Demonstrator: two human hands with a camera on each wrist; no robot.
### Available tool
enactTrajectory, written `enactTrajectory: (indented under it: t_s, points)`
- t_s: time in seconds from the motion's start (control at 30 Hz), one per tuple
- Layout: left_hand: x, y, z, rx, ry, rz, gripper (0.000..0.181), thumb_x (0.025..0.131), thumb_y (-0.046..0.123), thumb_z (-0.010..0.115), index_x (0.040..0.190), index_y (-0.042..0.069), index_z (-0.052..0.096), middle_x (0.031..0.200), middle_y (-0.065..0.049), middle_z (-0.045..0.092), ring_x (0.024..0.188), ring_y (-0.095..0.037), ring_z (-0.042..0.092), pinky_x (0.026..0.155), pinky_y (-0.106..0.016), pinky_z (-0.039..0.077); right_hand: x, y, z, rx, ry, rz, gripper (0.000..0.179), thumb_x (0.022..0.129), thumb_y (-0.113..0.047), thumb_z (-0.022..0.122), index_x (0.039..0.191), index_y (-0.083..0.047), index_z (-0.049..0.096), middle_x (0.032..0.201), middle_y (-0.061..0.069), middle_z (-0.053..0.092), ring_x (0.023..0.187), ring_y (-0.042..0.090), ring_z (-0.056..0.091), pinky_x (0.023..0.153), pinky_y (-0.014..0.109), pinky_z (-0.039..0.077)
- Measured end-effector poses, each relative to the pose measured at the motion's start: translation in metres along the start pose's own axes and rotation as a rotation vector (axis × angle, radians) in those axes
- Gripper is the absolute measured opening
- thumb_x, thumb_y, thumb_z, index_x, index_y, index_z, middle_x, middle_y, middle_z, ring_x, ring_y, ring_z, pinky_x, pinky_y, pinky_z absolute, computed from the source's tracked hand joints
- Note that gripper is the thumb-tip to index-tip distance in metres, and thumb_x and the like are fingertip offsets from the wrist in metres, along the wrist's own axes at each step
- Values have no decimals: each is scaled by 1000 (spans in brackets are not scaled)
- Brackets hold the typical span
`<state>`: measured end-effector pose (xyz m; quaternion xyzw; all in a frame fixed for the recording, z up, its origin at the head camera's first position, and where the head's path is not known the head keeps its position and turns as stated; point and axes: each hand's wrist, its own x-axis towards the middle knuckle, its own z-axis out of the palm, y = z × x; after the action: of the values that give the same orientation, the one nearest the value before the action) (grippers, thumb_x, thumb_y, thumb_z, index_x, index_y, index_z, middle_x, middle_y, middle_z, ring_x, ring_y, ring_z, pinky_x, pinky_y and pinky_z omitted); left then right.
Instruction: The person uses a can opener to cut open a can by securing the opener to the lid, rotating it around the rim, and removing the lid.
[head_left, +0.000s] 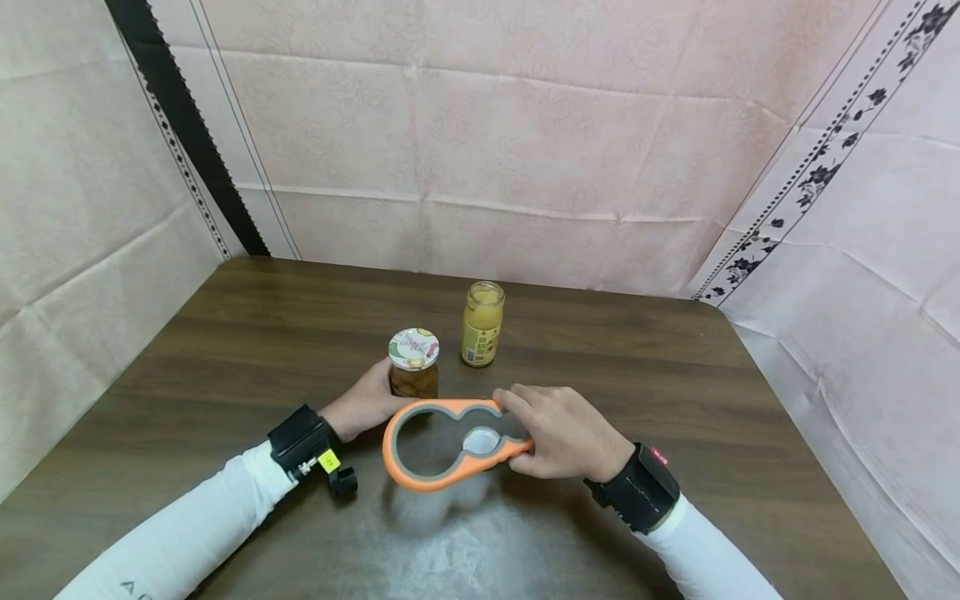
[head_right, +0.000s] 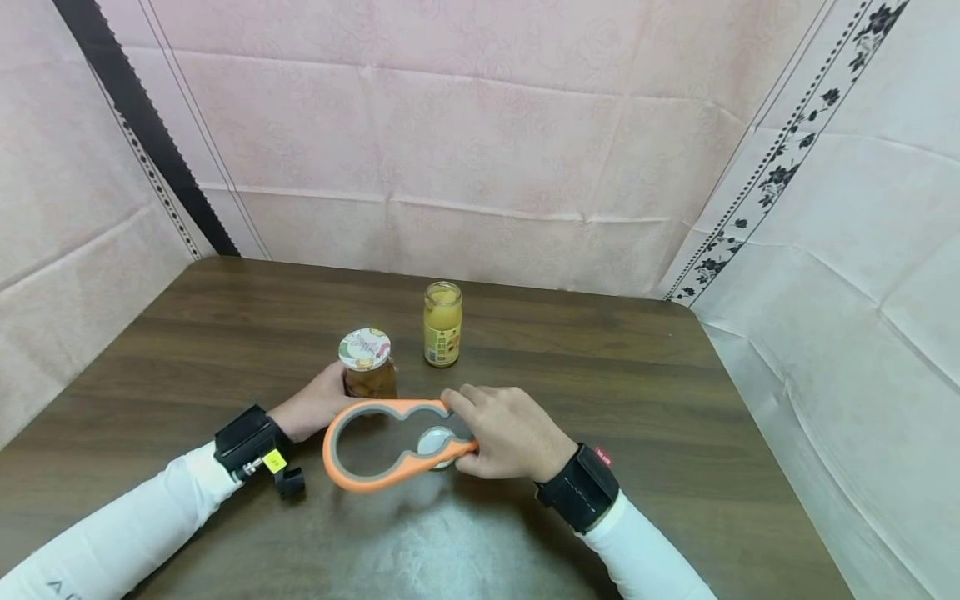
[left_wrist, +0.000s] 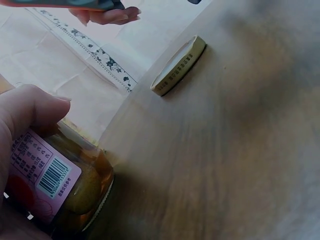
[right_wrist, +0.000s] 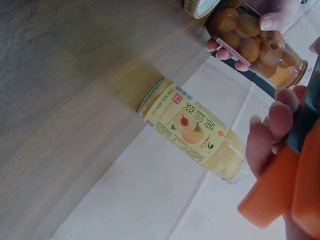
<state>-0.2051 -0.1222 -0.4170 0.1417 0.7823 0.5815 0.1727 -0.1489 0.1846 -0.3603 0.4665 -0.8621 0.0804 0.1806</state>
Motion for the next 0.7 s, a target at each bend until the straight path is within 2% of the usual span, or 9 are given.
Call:
enactTrajectory:
  t_s: [0.23, 0.47, 0.7]
  points:
    - [-3, 0, 3, -2, -5, -10, 87, 88, 25, 81, 156, 9, 29, 151, -21, 47, 137, -38, 49, 113, -52, 43, 0, -1, -2, 15, -12, 10, 64, 65, -30, 79, 123, -10, 61, 84, -9, 54, 61, 0, 39, 51, 13, 32]
    - [-8, 1, 4, -13, -18, -20, 92, 82, 32, 86, 154, 11, 32, 148, -17, 52, 134, -33, 53, 110, -48, 46, 0, -3, -5, 30, -16, 15, 64, 67, -30, 79, 124, -10, 60, 85, -7, 58, 61, 1, 40, 52, 12, 31]
    - [-12, 3, 5, -5, -31, -29, 92, 81, 34, 87, 153, 14, 34, 149, -13, 52, 133, -30, 54, 111, -49, 45, 1, -4, -6, 26, -17, 14, 63, 68, -32, 80, 124, -10, 60, 84, -8, 55, 61, 1, 40, 51, 13, 30]
